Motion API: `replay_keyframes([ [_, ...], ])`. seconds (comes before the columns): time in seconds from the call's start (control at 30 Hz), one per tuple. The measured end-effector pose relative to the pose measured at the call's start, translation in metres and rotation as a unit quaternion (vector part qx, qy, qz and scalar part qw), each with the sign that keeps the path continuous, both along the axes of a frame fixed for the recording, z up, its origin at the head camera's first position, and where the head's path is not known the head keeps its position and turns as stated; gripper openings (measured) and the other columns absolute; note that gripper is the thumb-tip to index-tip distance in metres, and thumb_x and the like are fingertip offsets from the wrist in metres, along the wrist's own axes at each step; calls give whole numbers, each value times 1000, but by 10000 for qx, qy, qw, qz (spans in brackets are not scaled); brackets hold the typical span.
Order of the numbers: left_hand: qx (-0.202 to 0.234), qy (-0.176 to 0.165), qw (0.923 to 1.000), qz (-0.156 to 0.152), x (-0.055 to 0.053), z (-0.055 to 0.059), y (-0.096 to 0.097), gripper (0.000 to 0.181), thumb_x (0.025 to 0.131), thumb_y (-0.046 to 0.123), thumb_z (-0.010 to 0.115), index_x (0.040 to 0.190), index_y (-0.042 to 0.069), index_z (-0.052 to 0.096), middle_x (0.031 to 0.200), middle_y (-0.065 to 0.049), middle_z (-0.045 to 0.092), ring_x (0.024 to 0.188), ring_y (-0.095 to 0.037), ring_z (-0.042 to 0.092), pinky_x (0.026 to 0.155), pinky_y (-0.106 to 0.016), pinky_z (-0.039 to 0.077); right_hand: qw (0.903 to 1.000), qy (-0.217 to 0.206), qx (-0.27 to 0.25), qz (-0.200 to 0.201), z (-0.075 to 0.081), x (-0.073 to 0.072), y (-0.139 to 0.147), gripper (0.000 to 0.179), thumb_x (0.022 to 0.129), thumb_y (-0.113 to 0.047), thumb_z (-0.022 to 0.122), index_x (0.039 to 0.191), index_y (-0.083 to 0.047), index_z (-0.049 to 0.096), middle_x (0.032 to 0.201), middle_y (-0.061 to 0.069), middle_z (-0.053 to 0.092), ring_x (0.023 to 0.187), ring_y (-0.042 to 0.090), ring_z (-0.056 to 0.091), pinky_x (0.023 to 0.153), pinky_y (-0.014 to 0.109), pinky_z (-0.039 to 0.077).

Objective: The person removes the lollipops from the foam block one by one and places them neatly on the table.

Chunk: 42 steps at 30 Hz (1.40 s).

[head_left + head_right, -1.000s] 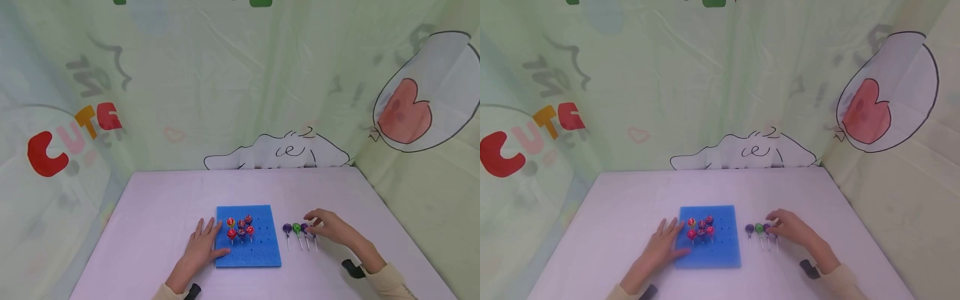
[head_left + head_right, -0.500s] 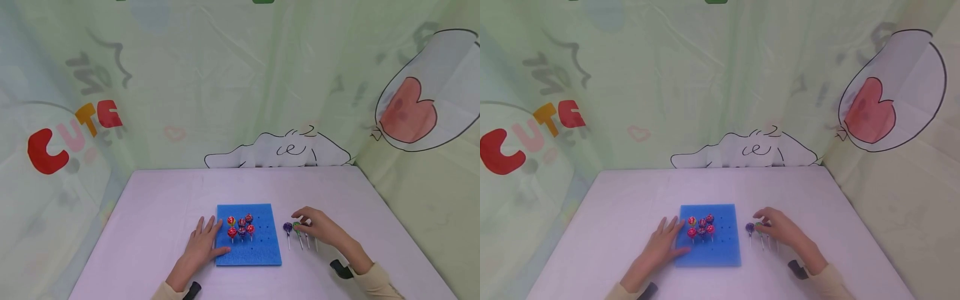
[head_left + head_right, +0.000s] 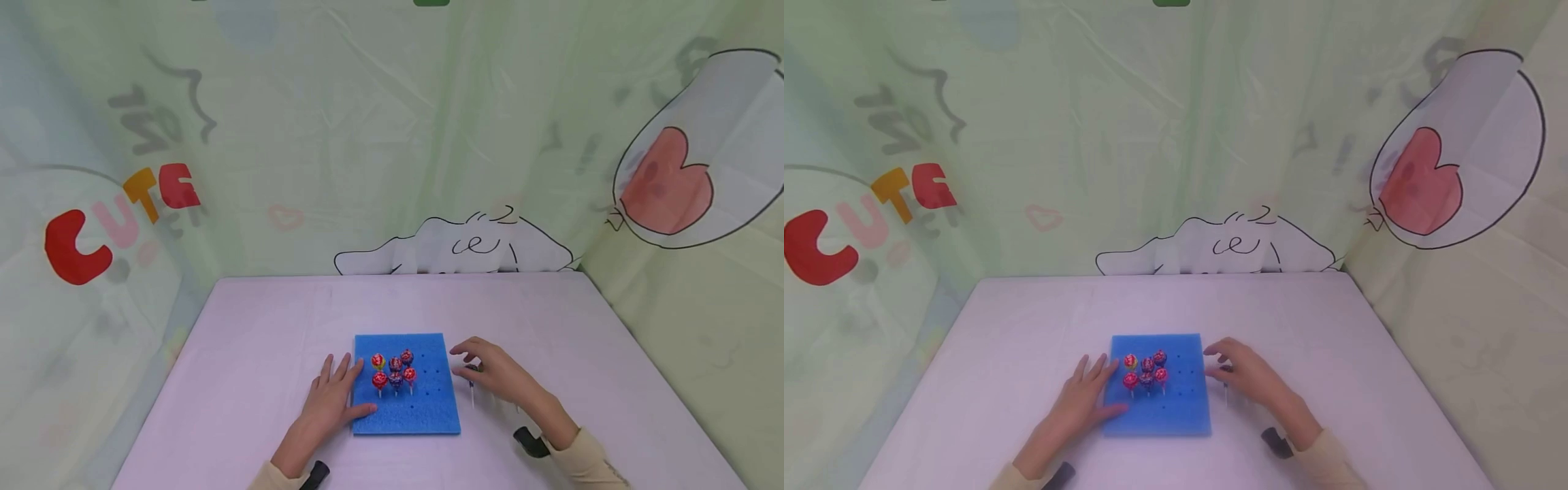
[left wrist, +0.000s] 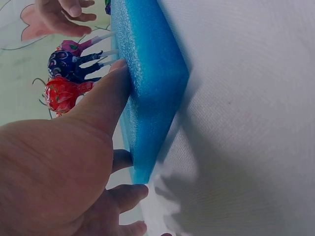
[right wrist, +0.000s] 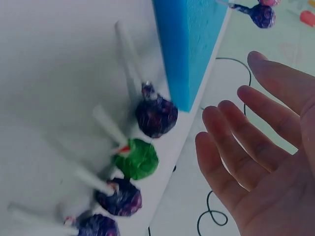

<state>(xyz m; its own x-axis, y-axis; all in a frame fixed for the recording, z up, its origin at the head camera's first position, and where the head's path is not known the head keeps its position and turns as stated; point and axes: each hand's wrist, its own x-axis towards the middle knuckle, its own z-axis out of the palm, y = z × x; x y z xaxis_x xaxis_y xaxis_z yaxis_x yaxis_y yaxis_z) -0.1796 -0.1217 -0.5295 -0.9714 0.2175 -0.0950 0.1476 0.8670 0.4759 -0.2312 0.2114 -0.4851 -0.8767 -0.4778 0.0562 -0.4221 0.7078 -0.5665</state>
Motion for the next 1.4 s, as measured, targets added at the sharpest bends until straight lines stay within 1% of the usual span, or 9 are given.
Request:
replay_keyframes([
  [0.1,-4,-2,10000,1,0,-1,0,89,84,59,73,154,15,41,165,-17,28,153,-48,11,116,-71,23,9998,48,-124,165,-2,1,-9,34,94,-19,71,124,-5,66,121,12,67,104,28,66,84,42,60],
  [0.23,-18,29,10000,-19,0,-1,0,89,84,58,73,154,14,41,164,-18,29,153,-49,12,115,-71,24,9987,281,-188,374,-4,3,-19,35,95,-20,70,126,-5,65,122,12,66,104,28,66,81,41,60],
  [0.27,-7,28,10000,-22,1,0,0,89,84,57,74,154,14,41,164,-18,29,153,-49,12,115,-71,23,9982,403,-162,403,-5,3,-21,35,95,-20,71,125,-5,65,121,12,66,103,28,67,80,39,60],
  [0.47,7,71,10000,-42,1,0,0,89,83,58,73,154,14,42,164,-18,29,153,-49,12,115,-71,23,9942,978,190,413,-8,4,-37,39,92,-19,74,128,-8,64,119,8,66,104,23,69,82,35,60],
  [0.7,-1,57,10000,-35,0,2,0,89,84,58,73,154,13,41,164,-18,29,153,-49,12,116,-70,24,9872,1381,638,486,-7,5,-54,50,93,-20,73,139,-15,57,132,6,61,113,23,67,88,38,60],
  [0.83,-12,73,10000,-59,0,3,0,89,84,58,73,154,12,41,164,-19,30,152,-50,13,115,-70,24,9812,1690,665,652,-6,4,-61,48,93,-19,73,138,-18,57,133,5,61,117,23,66,91,38,59],
  [0.97,-40,40,10000,-44,0,2,0,89,84,59,72,154,14,41,164,-18,29,153,-49,12,116,-70,24,9741,1994,690,814,-6,3,-66,46,92,-17,74,135,-18,58,130,4,61,113,20,67,90,35,59],
  [1.23,33,10,10000,-74,1,5,0,89,84,58,73,154,12,41,163,-19,30,152,-50,13,115,-71,24,9692,2172,786,855,-11,0,-71,41,92,-16,75,130,-15,59,129,4,61,110,19,68,89,35,59],
  [1.4,36,22,10000,-81,2,7,0,89,84,57,73,154,12,41,163,-20,30,152,-50,13,115,-71,24,9640,2411,769,813,-16,-2,-74,41,90,-15,77,127,-15,61,126,2,63,108,17,68,88,34,59],
])
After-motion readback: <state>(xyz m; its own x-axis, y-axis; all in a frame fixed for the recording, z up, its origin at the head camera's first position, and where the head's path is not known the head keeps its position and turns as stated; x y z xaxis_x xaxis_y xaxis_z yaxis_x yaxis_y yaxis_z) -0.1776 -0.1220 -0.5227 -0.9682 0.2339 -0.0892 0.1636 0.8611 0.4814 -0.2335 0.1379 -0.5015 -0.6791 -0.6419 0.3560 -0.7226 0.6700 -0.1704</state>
